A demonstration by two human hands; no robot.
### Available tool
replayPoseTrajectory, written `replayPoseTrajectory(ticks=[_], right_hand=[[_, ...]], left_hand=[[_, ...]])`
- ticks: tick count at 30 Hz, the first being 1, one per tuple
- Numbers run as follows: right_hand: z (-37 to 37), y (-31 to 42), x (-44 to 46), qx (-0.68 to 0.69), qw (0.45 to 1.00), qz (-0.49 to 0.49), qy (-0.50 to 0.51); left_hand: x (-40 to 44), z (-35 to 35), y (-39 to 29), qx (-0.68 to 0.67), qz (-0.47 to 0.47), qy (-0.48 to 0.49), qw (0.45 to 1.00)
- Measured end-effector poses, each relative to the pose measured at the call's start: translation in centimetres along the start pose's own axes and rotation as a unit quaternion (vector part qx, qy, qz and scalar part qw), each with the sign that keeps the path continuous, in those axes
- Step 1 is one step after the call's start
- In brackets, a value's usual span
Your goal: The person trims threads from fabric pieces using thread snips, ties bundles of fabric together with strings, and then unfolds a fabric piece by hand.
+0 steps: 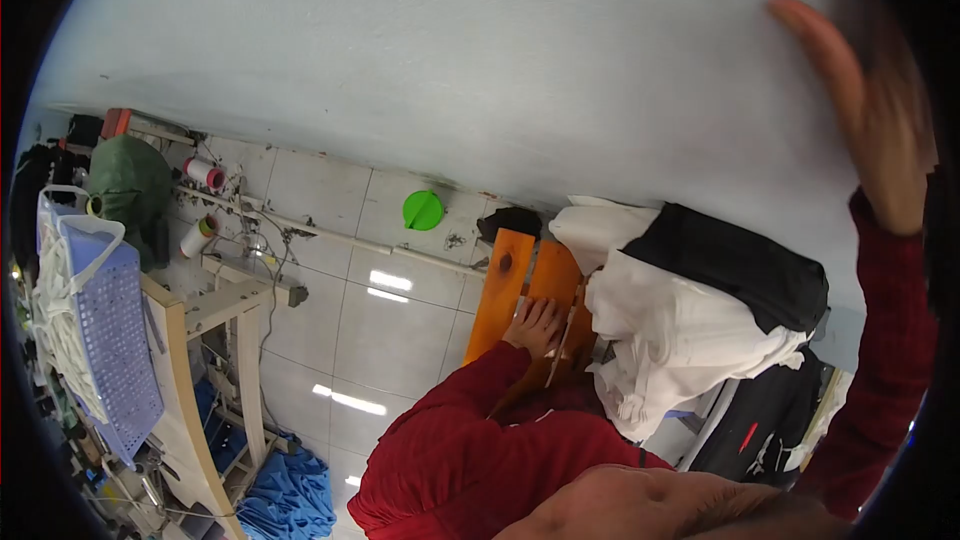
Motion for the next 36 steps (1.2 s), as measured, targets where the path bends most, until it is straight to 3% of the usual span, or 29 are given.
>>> replayPoseTrajectory(ticks=[10, 13, 16, 18, 20, 22, 24, 26, 28, 30, 31, 34, 36], right_hand=[[4.6, 0.1, 3.3, 0.015, 0.996, -0.033, -0.081], [5.3, 0.1, 3.4, 0.01, 0.995, -0.035, -0.095], [5.7, 0.3, 3.6, 0.003, 0.994, -0.032, -0.104], [5.9, 0.4, 3.8, 0.0, 0.994, -0.031, -0.108], [6.1, 0.7, 3.9, -0.004, 0.993, -0.026, -0.113], [6.3, 0.8, 4.0, -0.007, 0.993, -0.025, -0.116], [6.7, 0.8, 4.2, -0.009, 0.993, -0.021, -0.118], [6.8, 0.8, 4.4, -0.003, 0.993, -0.022, -0.117], [6.9, 0.9, 4.8, -0.001, 0.993, -0.022, -0.115], [7.2, 1.2, 5.3, -0.009, 0.993, -0.024, -0.111], [7.4, 1.3, 5.4, -0.014, 0.993, -0.024, -0.116], [8.4, 1.8, 5.5, -0.031, 0.991, -0.035, -0.127], [8.5, 1.8, 5.8, -0.03, 0.991, -0.045, -0.124]], left_hand=[[0.4, 1.7, 0.7, -0.084, -0.001, -0.044, 0.995], [0.0, 2.3, 1.4, -0.191, -0.011, -0.049, 0.98], [-0.5, 5.3, 4.5, -0.299, -0.01, -0.132, 0.945], [-0.5, 6.7, 8.8, -0.289, 0.061, -0.211, 0.932], [-0.8, 6.4, 12.8, -0.352, 0.298, -0.324, 0.826], [-1.1, -0.1, 15.5, -0.583, 0.373, -0.3, 0.657], [-0.6, -2.3, 17.8, -0.655, 0.39, -0.25, 0.597], [-1.4, -7.5, 22.3, -0.514, 0.408, -0.164, 0.736], [-0.6, -9.4, 25.0, -0.431, 0.409, -0.087, 0.799], [0.0, -15.4, 27.2, -0.367, 0.43, 0.018, 0.825], [0.6, -18.4, 28.7, -0.334, 0.449, 0.075, 0.825], [2.6, -24.7, 30.5, -0.399, 0.488, 0.17, 0.758], [3.5, -26.3, 30.8, -0.51, 0.544, 0.148, 0.65]])
Point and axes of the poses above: each hand's wrist, its own x-axis towards the middle knuckle, its own z-axis out of the back of the hand, y = z × x, the point moved 5 cm from there along x, towards the middle knuckle, and after that the axes turned 14 degrees about y, right-handed, at the moved point
